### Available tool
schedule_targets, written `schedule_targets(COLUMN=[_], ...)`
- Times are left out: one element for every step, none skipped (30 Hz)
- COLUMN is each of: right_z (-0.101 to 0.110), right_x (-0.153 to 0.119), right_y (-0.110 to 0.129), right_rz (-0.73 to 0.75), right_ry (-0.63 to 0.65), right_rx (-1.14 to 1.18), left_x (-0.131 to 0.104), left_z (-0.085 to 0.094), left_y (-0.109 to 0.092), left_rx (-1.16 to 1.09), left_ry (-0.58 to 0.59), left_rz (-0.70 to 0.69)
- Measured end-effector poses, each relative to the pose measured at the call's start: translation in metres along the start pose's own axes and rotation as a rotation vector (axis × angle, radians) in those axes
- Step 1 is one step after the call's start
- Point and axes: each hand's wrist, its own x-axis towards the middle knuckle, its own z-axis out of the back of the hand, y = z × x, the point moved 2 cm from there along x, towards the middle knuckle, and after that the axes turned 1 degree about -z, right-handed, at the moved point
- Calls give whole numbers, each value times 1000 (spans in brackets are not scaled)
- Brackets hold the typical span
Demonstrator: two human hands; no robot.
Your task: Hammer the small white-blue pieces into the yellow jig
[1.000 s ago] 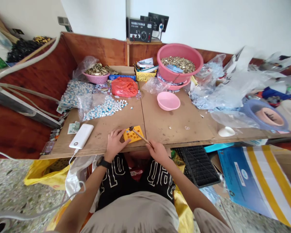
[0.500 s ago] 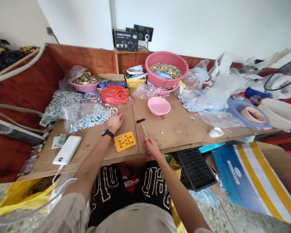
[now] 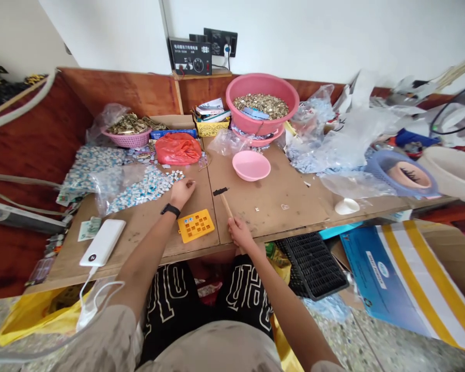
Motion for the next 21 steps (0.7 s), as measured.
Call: schedule_targets(right_z=[0,0,0,0,-1,-1,-1,-1,-1,-1,-1,-1,-1,-1,-2,-2,-2,-2,-2,-3,-3], right_x=[-1,-2,-2,-3,-4,-4,-5,-5,-5,-5,-6,-6,-6,-7,-7,-8,-8,-9,-10,-11,-11], right_y=[0,-1,-1,-1,-1,-1,-1,0,0,1,1,2,2,3,3,4,4,5,5,6,6], right_rz=[3,4,5,6,6,7,8,9,10,10,11,12,14,18,23,28,35,42,48,53,58], right_ry=[-8,-11,-13,-14,-15,-16,-17,-18,-19,-20,-20,-19,-18,-17,-18,-20,-24,-29,-34,-40,-45], right_rx=[-1,-2,-2,-2,-1,-1,-1,-2,-3,-5,-7,-9,-13,-17,-21,-27,-34,-41,-50,-59,-70], left_x=[-12,-27,-43,-61,-79,-97,-113,-127,-138,-147,-153,-156,-158,-158,-157,-156,-155,-153,-152,-151,-149], left_z=[2,5,8,12,16,19,22,24,25,25,25,24,22,21,20,19,18,18,17,17,16], left_y=[-3,-6,-9,-11,-13,-15,-17,-19,-21,-22,-25,-27,-29,-32,-34,-36,-38,-38,-38,-37,-35], left_rx=[-16,-34,-55,-77,-107,-130,-141,-136,-115,-81,-40,5,47,82,108,123,127,120,103,77,44], left_ry=[-2,1,11,26,50,78,107,133,156,172,182,187,190,193,198,206,217,225,226,215,198], left_rz=[-6,-15,-27,-43,-68,-102,-140,-176,-206,-224,-232,-235,-240,-252,-271,-293,-313,-321,-314,-291,-253])
